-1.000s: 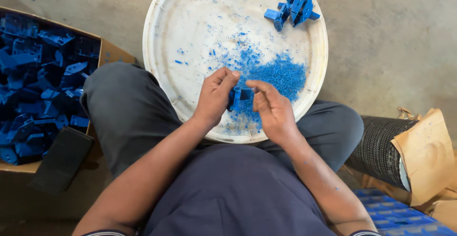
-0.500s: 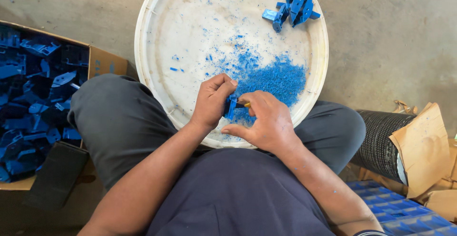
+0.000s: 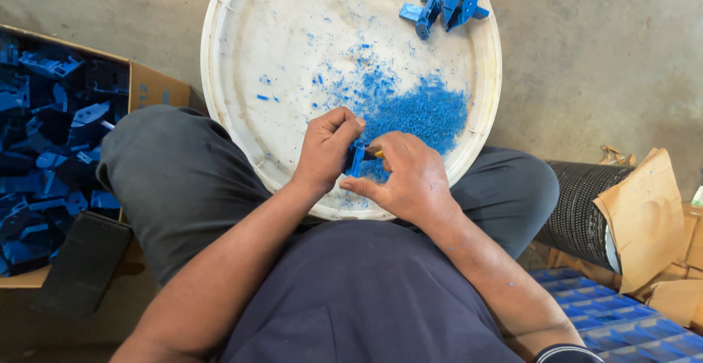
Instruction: The person cleans blue plastic parts using a small yellow tool to scrape away excess material into a white tray.
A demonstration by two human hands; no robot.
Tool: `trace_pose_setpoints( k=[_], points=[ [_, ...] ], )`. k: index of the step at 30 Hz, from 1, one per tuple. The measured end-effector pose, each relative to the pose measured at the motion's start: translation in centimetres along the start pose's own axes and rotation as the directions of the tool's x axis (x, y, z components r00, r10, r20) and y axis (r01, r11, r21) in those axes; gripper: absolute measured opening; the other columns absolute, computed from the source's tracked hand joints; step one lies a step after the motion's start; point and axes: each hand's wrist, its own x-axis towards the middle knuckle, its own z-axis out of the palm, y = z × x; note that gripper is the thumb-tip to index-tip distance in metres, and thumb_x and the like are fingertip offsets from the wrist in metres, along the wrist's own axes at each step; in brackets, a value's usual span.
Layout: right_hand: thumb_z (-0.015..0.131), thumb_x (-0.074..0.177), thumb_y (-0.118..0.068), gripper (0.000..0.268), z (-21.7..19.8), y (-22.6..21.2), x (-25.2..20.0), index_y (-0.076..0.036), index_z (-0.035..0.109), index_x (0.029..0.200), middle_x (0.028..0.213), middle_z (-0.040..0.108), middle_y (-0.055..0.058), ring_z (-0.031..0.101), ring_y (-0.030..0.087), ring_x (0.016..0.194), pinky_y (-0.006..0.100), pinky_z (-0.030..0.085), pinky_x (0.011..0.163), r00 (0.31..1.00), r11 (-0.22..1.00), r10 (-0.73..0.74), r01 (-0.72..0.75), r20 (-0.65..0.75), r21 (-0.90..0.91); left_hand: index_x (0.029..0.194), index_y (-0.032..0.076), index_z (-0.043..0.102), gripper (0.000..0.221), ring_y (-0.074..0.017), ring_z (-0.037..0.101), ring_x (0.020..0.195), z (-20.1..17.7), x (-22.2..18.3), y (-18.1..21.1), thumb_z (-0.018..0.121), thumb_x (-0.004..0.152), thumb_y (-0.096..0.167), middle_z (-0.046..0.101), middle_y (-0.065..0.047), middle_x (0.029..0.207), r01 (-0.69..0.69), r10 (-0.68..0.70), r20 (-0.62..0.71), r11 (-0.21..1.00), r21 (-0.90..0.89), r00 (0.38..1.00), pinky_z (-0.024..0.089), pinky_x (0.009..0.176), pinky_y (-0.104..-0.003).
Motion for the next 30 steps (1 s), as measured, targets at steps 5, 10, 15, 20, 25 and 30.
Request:
trace_pose_setpoints(
  k=[5, 10, 15, 20, 25, 30],
  points=[
    [0.083, 0.073, -0.063, 0.062, 0.0, -0.3, 0.1, -0.007, 0.069, 0.097, 0.075, 0.059, 0.006, 0.060, 0.024, 0.068, 0.039, 0.049, 0.062, 0.999, 1.000, -0.022, 0.022, -0.042, -0.012, 0.075, 0.003, 0.059, 0.024, -0.0046, 0.043, 0.068, -0.1, 0.1, 0.1, 0.065, 0.096, 0.015, 0.052, 0.004, 0.069, 0.000, 0.000, -0.005, 1.000, -0.006, 1.000, 0.039, 0.060, -0.025],
    [0.084, 0.073, -0.062, 0.062, 0.2, -0.3, -0.3, -0.006, 0.068, 0.094, 0.074, 0.059, 0.007, 0.061, 0.025, 0.068, 0.040, 0.049, 0.062, 1.000, 1.000, 0.008, -0.007, 0.015, -0.025, 0.075, 0.003, 0.059, 0.025, -0.0042, 0.042, 0.068, 0.0, -0.1, -0.3, 0.065, 0.096, 0.015, 0.051, 0.004, 0.069, -0.002, 0.002, 0.007, 1.000, -0.020, 1.000, 0.038, 0.060, -0.025],
    [0.082, 0.074, -0.062, 0.063, 0.7, -0.2, -0.3, -0.004, 0.065, 0.092, 0.080, 0.063, 0.010, 0.063, 0.031, 0.073, 0.043, 0.050, 0.065, 0.998, 0.997, -0.056, 0.055, -0.012, -0.055, 0.074, 0.004, 0.060, 0.025, -0.0044, 0.044, 0.068, -0.1, -0.3, -0.4, 0.064, 0.096, 0.014, 0.053, 0.004, 0.069, -0.007, 0.007, -0.003, 1.000, -0.029, 1.000, 0.040, 0.061, -0.025],
    [0.078, 0.082, -0.062, 0.058, 1.6, 0.1, -0.3, -0.005, 0.063, 0.085, 0.077, 0.064, 0.010, 0.064, 0.031, 0.074, 0.043, 0.050, 0.065, 0.997, 0.995, -0.075, 0.073, -0.032, -0.069, 0.072, 0.005, 0.058, 0.027, -0.0039, 0.041, 0.065, -0.1, -0.4, 0.0, 0.063, 0.097, 0.015, 0.049, 0.005, 0.066, 0.011, -0.012, -0.014, 1.000, -0.017, 1.000, 0.037, 0.058, -0.026],
    [0.077, 0.084, -0.060, 0.057, 2.3, 0.4, -0.7, -0.006, 0.060, 0.075, 0.070, 0.061, 0.010, 0.062, 0.032, 0.069, 0.045, 0.048, 0.062, 0.996, 0.988, -0.080, 0.074, -0.038, -0.135, 0.070, 0.006, 0.056, 0.030, -0.0035, 0.039, 0.062, -0.1, -0.4, 0.4, 0.062, 0.098, 0.016, 0.046, 0.006, 0.064, 0.027, -0.028, -0.029, 0.999, -0.041, 0.999, 0.035, 0.055, -0.026],
    [0.077, 0.088, -0.058, 0.054, 2.3, 0.0, -1.1, -0.008, 0.060, 0.076, 0.072, 0.060, 0.008, 0.061, 0.029, 0.069, 0.043, 0.048, 0.061, 0.997, 0.996, -0.066, 0.063, -0.035, -0.060, 0.070, 0.008, 0.055, 0.028, -0.0040, 0.038, 0.063, 0.2, -0.6, 0.3, 0.064, 0.096, 0.016, 0.047, 0.006, 0.067, 0.106, -0.114, -0.029, 0.974, -0.200, 0.993, 0.033, 0.055, -0.025]
  ],
)
